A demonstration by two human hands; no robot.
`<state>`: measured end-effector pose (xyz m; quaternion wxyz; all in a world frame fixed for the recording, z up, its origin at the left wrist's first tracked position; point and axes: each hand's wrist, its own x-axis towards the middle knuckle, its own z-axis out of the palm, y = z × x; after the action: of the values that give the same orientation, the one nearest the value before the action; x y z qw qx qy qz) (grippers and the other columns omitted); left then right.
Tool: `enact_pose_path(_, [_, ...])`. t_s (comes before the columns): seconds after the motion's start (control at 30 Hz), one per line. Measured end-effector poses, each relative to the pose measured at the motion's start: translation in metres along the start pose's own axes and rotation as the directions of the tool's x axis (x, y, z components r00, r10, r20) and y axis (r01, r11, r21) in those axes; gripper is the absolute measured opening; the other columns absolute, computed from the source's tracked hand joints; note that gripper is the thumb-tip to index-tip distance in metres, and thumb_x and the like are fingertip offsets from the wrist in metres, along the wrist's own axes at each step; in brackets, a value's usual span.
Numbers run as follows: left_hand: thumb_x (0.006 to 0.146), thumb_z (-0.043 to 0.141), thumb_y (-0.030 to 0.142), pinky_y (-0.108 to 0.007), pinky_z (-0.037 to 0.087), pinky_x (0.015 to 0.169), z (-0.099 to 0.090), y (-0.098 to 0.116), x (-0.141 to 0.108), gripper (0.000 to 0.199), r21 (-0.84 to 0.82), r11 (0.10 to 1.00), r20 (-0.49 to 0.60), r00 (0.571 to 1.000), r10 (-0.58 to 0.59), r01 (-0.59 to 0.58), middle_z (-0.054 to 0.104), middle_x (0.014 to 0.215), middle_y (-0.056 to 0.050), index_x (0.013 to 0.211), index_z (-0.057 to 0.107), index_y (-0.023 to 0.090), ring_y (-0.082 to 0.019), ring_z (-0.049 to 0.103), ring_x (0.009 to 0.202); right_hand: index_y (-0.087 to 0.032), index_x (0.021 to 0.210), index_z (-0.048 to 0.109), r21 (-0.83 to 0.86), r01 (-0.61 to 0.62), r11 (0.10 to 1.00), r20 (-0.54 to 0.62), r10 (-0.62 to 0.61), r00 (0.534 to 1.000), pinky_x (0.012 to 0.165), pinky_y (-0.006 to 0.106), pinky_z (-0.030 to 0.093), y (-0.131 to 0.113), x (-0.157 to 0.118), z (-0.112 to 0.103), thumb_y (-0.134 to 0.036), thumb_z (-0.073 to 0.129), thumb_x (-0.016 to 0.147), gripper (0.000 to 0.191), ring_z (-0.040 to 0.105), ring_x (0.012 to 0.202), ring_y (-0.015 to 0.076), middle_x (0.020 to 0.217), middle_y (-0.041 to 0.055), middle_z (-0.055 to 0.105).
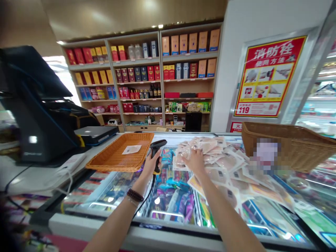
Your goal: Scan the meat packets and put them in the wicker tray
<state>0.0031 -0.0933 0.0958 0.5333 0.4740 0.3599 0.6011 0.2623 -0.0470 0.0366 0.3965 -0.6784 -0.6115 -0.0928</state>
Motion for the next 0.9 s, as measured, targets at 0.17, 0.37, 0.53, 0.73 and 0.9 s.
enact_pose_path(0.17, [0.066,0.091,0.074,-0.021,0.033,0.042,0.006,-0.023,-0.002,0.065,0.080,0.996,0.029,0.999,-0.045,0.042,0.055,0.060,0.007,0.083,0.056,0.023,-0.008,0.047,0.042,-0.015,0.116,0.075,-0.060,0.000,0.998,0.038,0.002,0.999,0.112,0.060,0.047,-0.013,-0.003,0.003,-0.064,0.093,0.073,0.068,0.060,0.128,0.0485,0.123,0.0270,0.071])
enact_pose_path(0.37, [0.062,0.092,0.078,-0.021,0.033,0.042,0.001,-0.027,-0.007,0.069,0.045,0.997,0.000,0.998,-0.057,0.057,0.053,0.059,0.008,0.087,0.058,0.023,-0.008,0.046,0.042,-0.020,0.094,0.076,0.004,-0.037,0.999,0.057,0.037,0.998,0.102,0.051,0.052,-0.010,-0.004,-0.002,-0.044,0.085,0.079,0.029,0.070,0.112,0.0399,0.107,0.0191,0.078])
enact_pose_path(0.53, [0.065,0.093,0.075,-0.021,0.034,0.043,0.004,-0.025,-0.013,0.066,0.045,0.995,0.047,0.995,-0.087,0.085,0.055,0.061,0.007,0.085,0.057,0.023,-0.007,0.047,0.043,-0.023,0.094,0.074,0.285,-0.168,0.944,-0.008,0.178,0.984,0.074,0.038,0.052,-0.002,-0.012,-0.007,-0.050,0.064,0.090,0.029,0.073,0.076,0.0301,0.078,0.0073,0.078])
enact_pose_path(0.73, [0.061,0.095,0.079,-0.021,0.034,0.041,0.011,-0.024,-0.019,0.072,0.007,0.996,0.109,0.990,-0.092,0.092,0.054,0.061,0.008,0.083,0.057,0.021,-0.006,0.046,0.042,-0.024,0.097,0.070,0.613,-0.306,0.729,0.031,0.365,0.931,0.060,0.037,0.053,-0.006,-0.017,-0.009,-0.074,0.066,0.084,0.052,0.076,0.063,0.0313,0.066,0.0056,0.076])
enact_pose_path(0.9, [0.058,0.094,0.084,-0.021,0.036,0.041,0.012,-0.021,-0.020,0.078,-0.043,0.994,0.165,0.982,-0.096,0.104,0.055,0.060,0.008,0.086,0.057,0.021,-0.006,0.045,0.041,-0.023,0.102,0.069,0.675,-0.302,0.673,0.067,0.351,0.934,0.062,0.040,0.060,-0.010,-0.020,-0.005,-0.076,0.067,0.083,0.056,0.078,0.065,0.0326,0.067,0.0056,0.075])
